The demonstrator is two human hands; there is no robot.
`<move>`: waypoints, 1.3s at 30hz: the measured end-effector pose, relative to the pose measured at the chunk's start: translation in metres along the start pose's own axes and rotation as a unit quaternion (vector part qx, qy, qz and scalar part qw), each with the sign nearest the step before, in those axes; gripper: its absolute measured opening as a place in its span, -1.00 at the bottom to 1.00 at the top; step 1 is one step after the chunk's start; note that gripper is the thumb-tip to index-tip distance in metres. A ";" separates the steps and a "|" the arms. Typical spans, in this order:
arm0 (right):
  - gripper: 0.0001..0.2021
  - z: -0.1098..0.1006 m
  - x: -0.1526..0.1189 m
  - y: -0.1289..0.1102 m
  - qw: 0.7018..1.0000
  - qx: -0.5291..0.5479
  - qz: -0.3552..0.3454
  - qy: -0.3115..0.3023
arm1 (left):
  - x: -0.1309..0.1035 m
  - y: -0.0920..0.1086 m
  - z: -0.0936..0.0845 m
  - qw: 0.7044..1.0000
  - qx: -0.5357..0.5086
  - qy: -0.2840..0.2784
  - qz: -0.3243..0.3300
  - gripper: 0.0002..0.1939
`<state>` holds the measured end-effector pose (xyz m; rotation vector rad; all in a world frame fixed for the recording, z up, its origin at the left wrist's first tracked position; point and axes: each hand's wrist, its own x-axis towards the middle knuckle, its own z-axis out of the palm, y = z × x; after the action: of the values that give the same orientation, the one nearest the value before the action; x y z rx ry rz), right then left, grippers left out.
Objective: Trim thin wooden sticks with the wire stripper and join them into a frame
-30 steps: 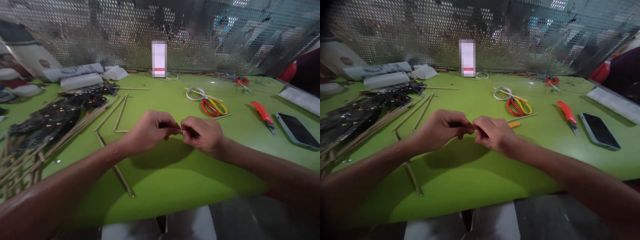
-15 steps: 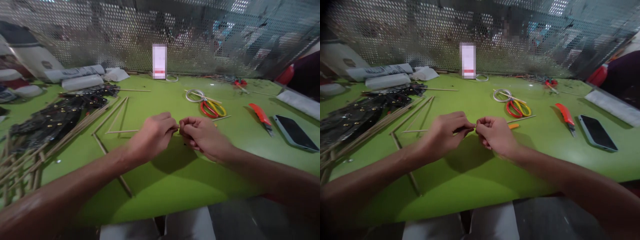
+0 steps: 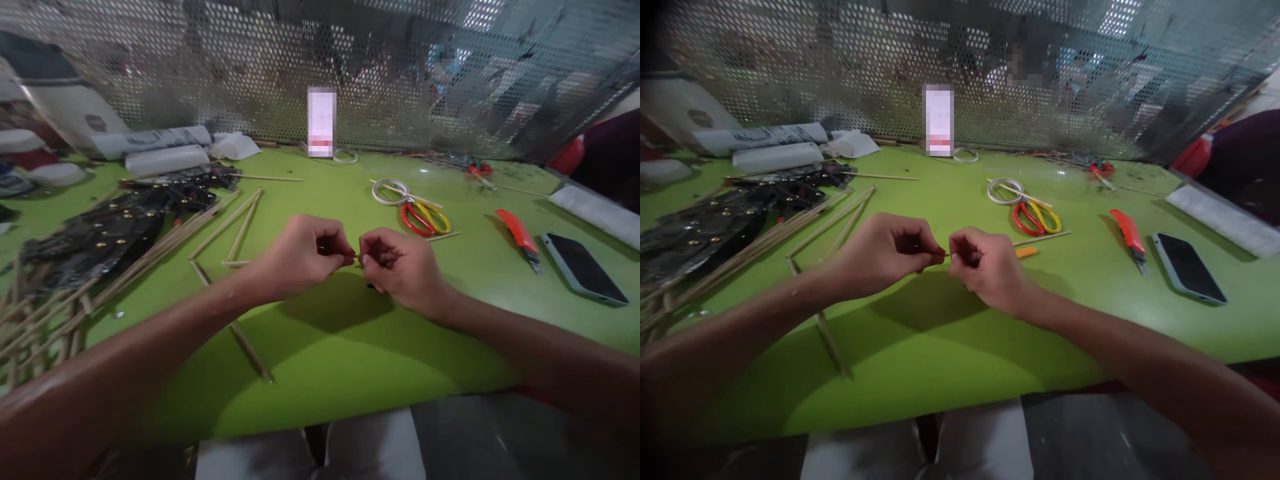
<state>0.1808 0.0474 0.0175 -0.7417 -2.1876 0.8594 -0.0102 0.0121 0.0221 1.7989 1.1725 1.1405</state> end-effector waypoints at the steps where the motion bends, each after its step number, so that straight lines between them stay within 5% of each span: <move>1: -0.98 0.002 0.000 -0.003 0.996 0.055 0.066 -0.011 | -0.001 -0.001 0.001 1.000 0.014 0.007 0.013 -0.96; 5: -0.98 0.006 0.003 -0.017 0.930 0.227 0.289 -0.003 | -0.003 -0.005 0.005 0.985 0.120 0.036 0.117 -0.89; 7: -0.95 0.007 0.003 -0.021 0.904 0.272 0.329 0.007 | -0.002 -0.005 0.006 0.969 0.165 0.039 0.178 -0.83; 9: -0.95 0.006 0.003 -0.020 0.917 0.247 0.314 -0.010 | -0.002 -0.004 0.004 0.968 0.164 0.033 0.187 -0.83; 13: -0.99 0.001 -0.002 -0.008 0.996 0.029 0.080 -0.016 | 0.001 0.000 -0.005 0.998 0.035 -0.031 0.041 -0.91; 16: -0.93 -0.001 -0.004 0.004 0.973 -0.172 -0.152 -0.004 | 0.005 0.003 -0.013 0.992 -0.044 -0.107 -0.050 -0.87; 18: -0.88 -0.001 -0.005 0.008 0.951 -0.220 -0.218 -0.007 | 0.006 0.004 -0.015 0.987 -0.062 -0.133 -0.071 -0.88; 20: -0.91 0.002 -0.006 0.007 0.971 -0.167 -0.173 0.002 | 0.006 0.004 -0.015 0.988 -0.060 -0.119 -0.074 -0.89; 23: -0.97 0.006 -0.005 -0.004 0.999 0.031 0.035 0.001 | 0.004 0.003 -0.009 0.998 -0.025 -0.054 -0.036 -0.93; 27: -0.94 0.009 0.001 -0.022 0.933 0.241 0.266 0.000 | -0.001 0.000 -0.003 0.986 0.115 0.018 0.119 -0.89; 31: -0.88 0.008 0.005 -0.027 0.885 0.314 0.344 0.011 | -0.002 -0.003 0.000 0.951 0.214 0.026 0.222 -0.80; 35: -0.95 0.006 -0.001 -0.018 0.955 0.191 0.229 -0.006 | -0.002 0.001 -0.003 0.973 0.157 0.016 0.166 -0.87; 37: -0.98 0.004 -0.004 -0.011 0.993 0.074 0.095 0.006 | 0.000 0.005 -0.006 0.992 0.083 0.002 0.090 -0.92; 39: -0.97 0.002 -0.005 -0.004 0.996 -0.068 -0.055 0.031 | 0.001 0.007 -0.011 0.999 0.008 -0.036 0.024 -0.93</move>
<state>0.1817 0.0408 0.0173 -0.6949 -2.2264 0.6284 -0.0180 0.0118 0.0331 1.8742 1.1057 1.0870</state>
